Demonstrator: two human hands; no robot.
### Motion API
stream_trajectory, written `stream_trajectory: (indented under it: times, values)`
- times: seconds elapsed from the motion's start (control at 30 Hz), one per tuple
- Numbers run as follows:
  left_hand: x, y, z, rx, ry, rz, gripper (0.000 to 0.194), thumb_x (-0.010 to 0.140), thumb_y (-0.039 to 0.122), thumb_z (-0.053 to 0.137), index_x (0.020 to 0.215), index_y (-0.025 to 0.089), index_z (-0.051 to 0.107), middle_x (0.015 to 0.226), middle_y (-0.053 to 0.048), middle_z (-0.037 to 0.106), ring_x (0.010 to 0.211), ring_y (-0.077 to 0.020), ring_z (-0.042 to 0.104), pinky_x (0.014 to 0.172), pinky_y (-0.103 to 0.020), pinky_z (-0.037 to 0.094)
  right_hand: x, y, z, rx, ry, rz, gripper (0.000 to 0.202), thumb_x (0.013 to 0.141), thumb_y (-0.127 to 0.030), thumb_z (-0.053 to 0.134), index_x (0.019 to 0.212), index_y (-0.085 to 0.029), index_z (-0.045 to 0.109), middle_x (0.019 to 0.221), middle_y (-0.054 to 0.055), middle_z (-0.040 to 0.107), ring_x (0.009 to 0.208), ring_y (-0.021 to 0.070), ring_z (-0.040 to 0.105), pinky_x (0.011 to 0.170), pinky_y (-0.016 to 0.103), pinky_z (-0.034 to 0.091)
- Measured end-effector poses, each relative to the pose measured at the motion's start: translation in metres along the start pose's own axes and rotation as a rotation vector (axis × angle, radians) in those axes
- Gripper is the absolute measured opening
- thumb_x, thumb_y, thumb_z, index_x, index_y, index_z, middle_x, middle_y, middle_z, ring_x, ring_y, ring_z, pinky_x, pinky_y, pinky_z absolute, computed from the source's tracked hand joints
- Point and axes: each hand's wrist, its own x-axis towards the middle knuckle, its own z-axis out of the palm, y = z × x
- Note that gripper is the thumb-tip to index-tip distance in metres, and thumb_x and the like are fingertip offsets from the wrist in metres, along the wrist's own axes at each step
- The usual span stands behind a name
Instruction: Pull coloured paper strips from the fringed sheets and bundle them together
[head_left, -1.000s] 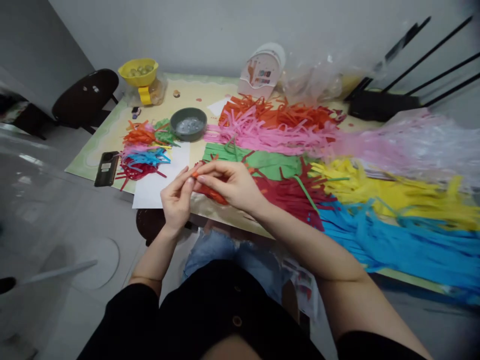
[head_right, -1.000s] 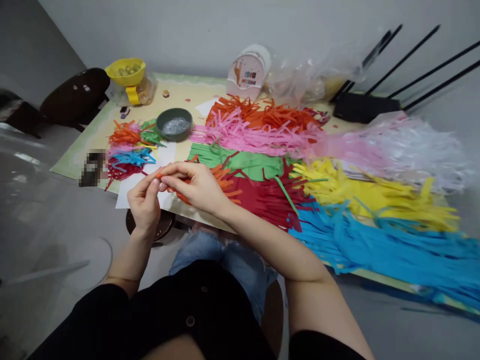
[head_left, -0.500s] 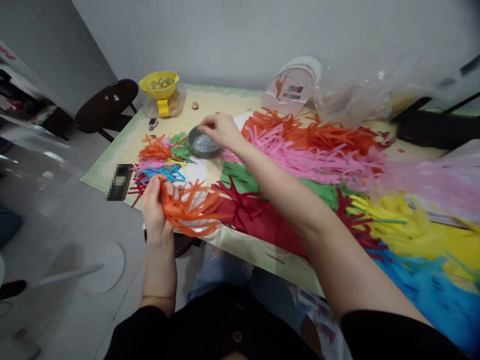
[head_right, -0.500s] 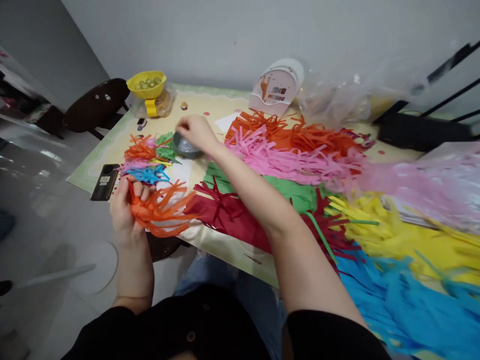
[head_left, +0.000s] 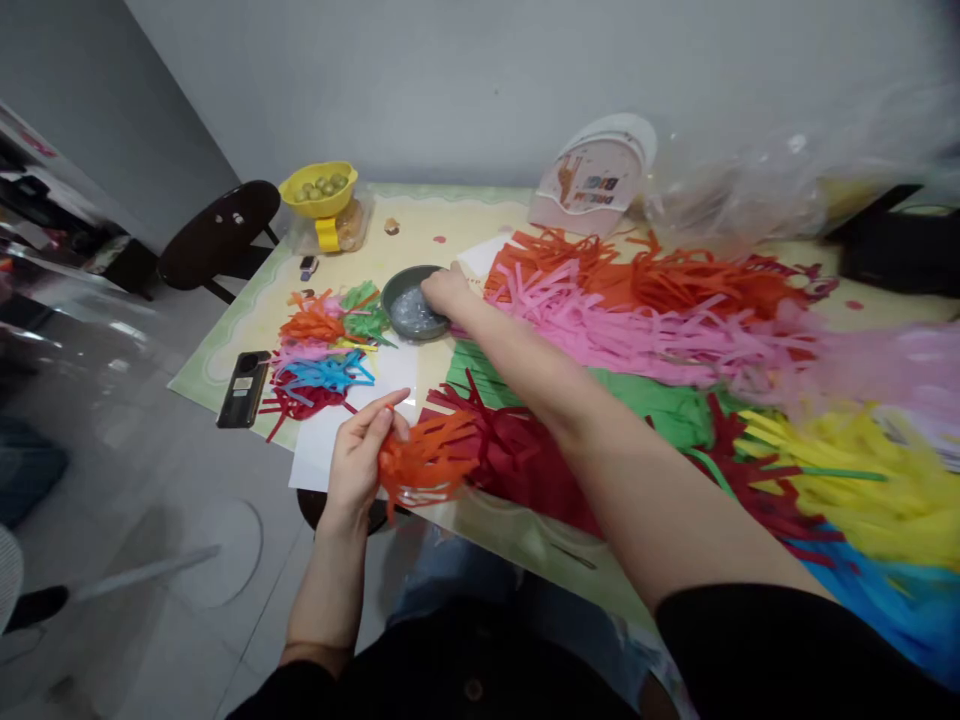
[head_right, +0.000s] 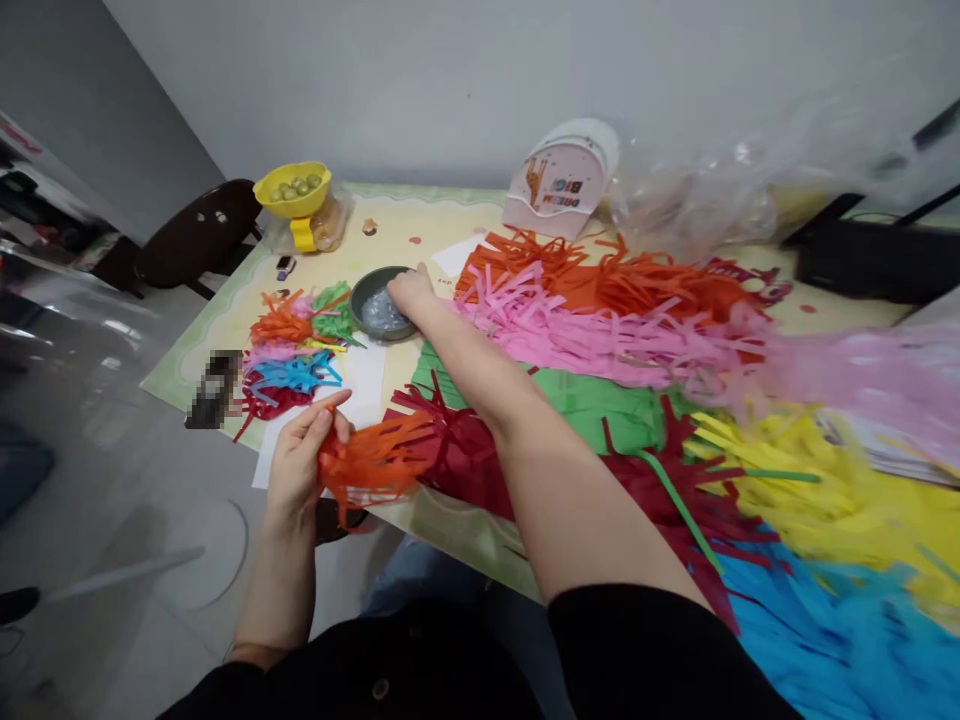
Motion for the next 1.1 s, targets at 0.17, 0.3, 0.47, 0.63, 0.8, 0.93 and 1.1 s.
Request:
stream_trajectory:
  times: [0.17, 0.3, 0.47, 0.63, 0.8, 0.93, 1.1]
  values:
    - [0.019, 0.005, 0.012, -0.018, 0.038, 0.13, 0.048, 0.077, 0.056, 0.089, 0.096, 0.02, 0.064, 0.068, 0.0, 0.075, 0.061, -0.0132, 0.069, 0.069, -0.025, 0.056, -0.022, 0.012, -0.025, 0.062, 0.141, 0.01, 0.043, 0.093, -0.007, 0.047, 0.129, 0.0, 0.07, 0.123, 0.029, 0.074, 0.113, 0.0331, 0.07, 0.096, 0.041, 0.049]
    - [0.038, 0.008, 0.024, 0.024, 0.083, 0.266, 0.045, 0.077, 0.054, 0.089, 0.086, 0.02, 0.063, 0.076, -0.003, 0.078, 0.071, -0.0161, 0.075, 0.079, -0.029, 0.061, -0.084, 0.011, -0.042, 0.533, 0.37, -0.12, 0.028, 0.09, -0.012, 0.057, 0.112, -0.011, 0.076, 0.101, 0.014, 0.08, 0.089, 0.0224, 0.071, 0.085, 0.033, 0.053]
    - [0.045, 0.009, 0.043, 0.06, 0.056, 0.445, 0.037, 0.077, 0.051, 0.09, 0.084, 0.018, 0.074, 0.079, -0.002, 0.077, 0.072, -0.012, 0.073, 0.075, -0.023, 0.059, -0.188, -0.014, -0.047, 1.082, 0.415, -0.349, 0.02, 0.088, -0.036, 0.076, 0.094, -0.018, 0.08, 0.087, 0.005, 0.08, 0.077, 0.0171, 0.07, 0.075, 0.029, 0.055]
    - [0.022, 0.011, 0.061, 0.168, -0.038, 0.555, 0.029, 0.085, 0.047, 0.085, 0.086, 0.019, 0.077, 0.081, -0.002, 0.076, 0.074, -0.011, 0.071, 0.073, -0.022, 0.057, -0.245, -0.025, -0.046, 1.283, 0.456, -0.264, 0.034, 0.083, -0.052, 0.083, 0.091, -0.019, 0.08, 0.089, 0.006, 0.081, 0.08, 0.0185, 0.073, 0.077, 0.032, 0.059]
    - [0.001, 0.011, 0.07, 0.297, -0.094, 0.634, 0.027, 0.09, 0.046, 0.08, 0.088, 0.02, 0.077, 0.084, -0.002, 0.077, 0.073, -0.0112, 0.07, 0.071, -0.023, 0.055, -0.273, -0.021, -0.042, 1.302, 0.515, -0.223, 0.034, 0.084, -0.052, 0.082, 0.094, -0.019, 0.08, 0.092, 0.005, 0.081, 0.079, 0.0173, 0.073, 0.077, 0.032, 0.061]
    - [-0.006, 0.011, 0.078, 0.432, -0.149, 0.716, 0.028, 0.093, 0.047, 0.076, 0.088, 0.02, 0.075, 0.084, -0.002, 0.076, 0.074, -0.0123, 0.069, 0.071, -0.025, 0.055, -0.297, -0.012, -0.052, 1.128, 0.556, -0.202, 0.022, 0.087, -0.04, 0.08, 0.093, -0.019, 0.081, 0.089, 0.003, 0.08, 0.081, 0.018, 0.072, 0.08, 0.034, 0.06]
    - [-0.014, 0.015, 0.093, 0.499, -0.265, 0.74, 0.029, 0.096, 0.05, 0.072, 0.09, 0.021, 0.072, 0.087, -0.002, 0.073, 0.074, -0.0126, 0.069, 0.071, -0.027, 0.055, -0.322, 0.002, -0.071, 1.014, 0.517, -0.172, 0.012, 0.086, -0.028, 0.079, 0.09, -0.018, 0.082, 0.086, 0.004, 0.079, 0.079, 0.0187, 0.072, 0.082, 0.035, 0.058]
